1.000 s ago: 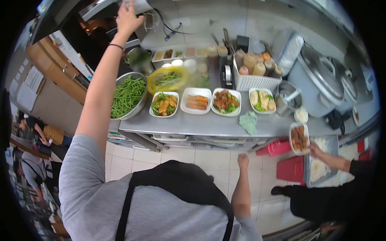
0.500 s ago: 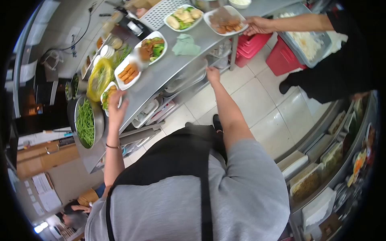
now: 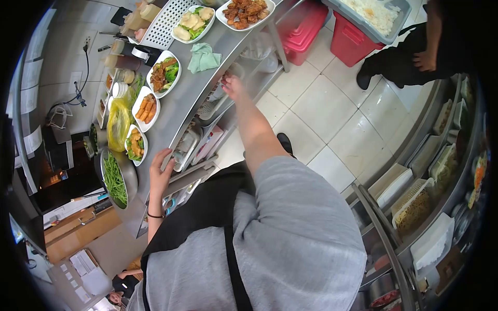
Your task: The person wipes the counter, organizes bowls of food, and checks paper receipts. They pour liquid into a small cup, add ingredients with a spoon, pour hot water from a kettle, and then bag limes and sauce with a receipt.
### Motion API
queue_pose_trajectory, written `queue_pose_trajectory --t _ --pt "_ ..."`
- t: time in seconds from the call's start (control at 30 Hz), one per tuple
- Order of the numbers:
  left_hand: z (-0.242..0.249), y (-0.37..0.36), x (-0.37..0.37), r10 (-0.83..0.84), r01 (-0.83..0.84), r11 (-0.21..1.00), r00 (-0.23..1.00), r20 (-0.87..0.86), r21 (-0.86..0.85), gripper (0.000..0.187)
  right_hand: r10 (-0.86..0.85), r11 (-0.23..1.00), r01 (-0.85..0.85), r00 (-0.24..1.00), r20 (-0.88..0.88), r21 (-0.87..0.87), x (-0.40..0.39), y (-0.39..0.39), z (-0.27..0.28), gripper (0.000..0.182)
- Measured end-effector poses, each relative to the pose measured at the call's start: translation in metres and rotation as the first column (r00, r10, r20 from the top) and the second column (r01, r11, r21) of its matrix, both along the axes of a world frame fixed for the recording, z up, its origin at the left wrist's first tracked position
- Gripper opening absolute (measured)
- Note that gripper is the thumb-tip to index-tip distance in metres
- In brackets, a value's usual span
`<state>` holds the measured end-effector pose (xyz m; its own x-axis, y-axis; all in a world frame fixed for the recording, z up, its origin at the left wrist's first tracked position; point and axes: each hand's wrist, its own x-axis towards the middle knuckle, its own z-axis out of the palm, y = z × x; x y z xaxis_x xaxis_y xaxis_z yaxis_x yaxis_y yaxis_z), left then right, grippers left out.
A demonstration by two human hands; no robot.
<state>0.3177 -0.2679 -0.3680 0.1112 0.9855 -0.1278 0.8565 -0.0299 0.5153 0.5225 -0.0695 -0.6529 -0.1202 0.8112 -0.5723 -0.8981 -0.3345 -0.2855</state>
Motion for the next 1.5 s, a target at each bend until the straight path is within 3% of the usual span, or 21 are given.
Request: queue_pose_trajectory --t 0.1,0.23,0.33,0.4,0.53,0.6,0.67,0.73,0.87,0.93,1.03,1.07,1.1,1.17,1.23,1.3,1.37,1.4,1.47,1.5 --pt "0.001 0.0 0.001 -0.008 0.008 1.0 1.0 -0.002 -0.004 0.03 0.036 0.998 -0.031 0.995 0.095 -0.054 0.007 -0.006 0.003 0.027" --pt "-0.002 0.001 0.005 -0.042 0.042 0.999 0.999 -0.008 0.014 0.029 0.045 0.999 -0.045 0.994 0.101 -0.004 0.008 -0.008 -0.005 0.029" --pt "0.0 0.002 0.016 -0.076 0.076 0.997 0.997 -0.002 0.023 0.029 0.064 0.995 -0.057 0.993 0.098 -0.078 -0.005 -0.001 -0.01 0.028" --pt "0.002 0.002 0.022 -0.08 0.08 0.996 0.997 0.01 0.029 0.028 0.213 0.976 -0.205 0.967 0.14 -0.067 -0.018 -0.005 -0.007 0.026" --pt "0.01 0.002 0.025 -0.098 0.098 0.995 0.995 0.004 0.034 0.028 0.334 0.942 -0.323 0.933 0.138 -0.094 -0.027 -0.011 0.032 0.023" --pt "0.014 0.0 0.02 -0.106 0.106 0.994 0.994 0.005 0.021 0.028 0.353 0.936 -0.35 0.924 0.144 -0.046 -0.031 -0.011 0.006 0.023" --pt "0.014 -0.002 0.01 -0.073 0.072 0.997 0.997 0.007 0.04 0.028 0.192 0.979 -0.198 0.974 0.123 0.037 -0.032 -0.012 -0.016 0.022" --pt "0.008 -0.006 -0.002 -0.073 0.073 0.997 0.997 0.014 0.029 0.03 0.258 0.966 -0.246 0.936 0.239 -0.081 -0.023 -0.012 -0.011 0.024" --pt "-0.002 -0.013 -0.028 -0.026 0.023 0.998 0.998 0.058 0.059 0.03 0.332 0.939 -0.342 0.901 0.281 -0.011 -0.011 -0.017 0.001 0.035" --pt "-0.005 -0.018 -0.046 -0.091 0.089 0.995 0.995 0.046 0.036 0.028 0.368 0.915 -0.4 0.877 0.309 0.046 -0.011 -0.012 0.009 0.048" --pt "-0.002 -0.024 -0.073 -0.032 0.027 0.999 0.993 0.117 0.044 0.03 0.339 0.933 -0.359 0.837 0.429 -0.037 -0.013 -0.001 -0.001 0.037" --pt "-0.004 -0.026 -0.083 -0.022 0.019 1.0 0.989 0.145 0.022 0.031 0.279 0.938 -0.338 0.869 0.408 0.077 -0.012 0.012 -0.039 0.035" --pt "-0.008 -0.028 -0.093 -0.028 0.018 0.998 0.988 0.151 0.066 0.03 0.317 0.933 -0.36 0.797 0.513 -0.018 -0.006 0.004 -0.02 0.029" --pt "-0.009 -0.036 -0.11 0.0 -0.018 0.996 0.981 0.192 0.091 0.03 0.26 0.956 -0.29 0.797 0.545 -0.032 0.005 -0.004 -0.018 0.013" --pt "-0.013 -0.045 -0.127 0.008 -0.032 0.995 0.974 0.228 0.1 0.03 0.304 0.934 -0.356 0.755 0.581 -0.026 0.015 -0.019 -0.005 0.011" --pt "-0.023 -0.053 -0.144 0.043 -0.075 0.991 0.964 0.263 0.113 0.028 0.395 0.831 -0.555 0.562 0.727 -0.023 0.026 -0.035 0.009 0.013" --pt "-0.029 -0.057 -0.159 0.067 -0.104 0.989 0.949 0.309 0.105 0.028 0.448 0.801 -0.573 0.384 0.807 -0.172 0.018 -0.057 0.042 0.012" --pt "-0.031 -0.056 -0.166 0.065 -0.104 0.989 0.946 0.317 0.107 0.028 0.446 0.802 -0.571 0.378 0.812 -0.175 0.017 -0.064 0.062 0.012" --pt "-0.036 -0.054 -0.179 0.099 -0.095 0.995 0.925 0.366 -0.03 0.029 0.264 0.724 -0.687 0.191 0.945 -0.063 0.01 -0.077 0.092 0.012" --pt "-0.037 -0.051 -0.182 0.081 -0.083 0.996 0.922 0.378 -0.013 0.029 0.198 0.732 -0.68 0.154 0.968 -0.042 0.006 -0.076 0.101 0.011"
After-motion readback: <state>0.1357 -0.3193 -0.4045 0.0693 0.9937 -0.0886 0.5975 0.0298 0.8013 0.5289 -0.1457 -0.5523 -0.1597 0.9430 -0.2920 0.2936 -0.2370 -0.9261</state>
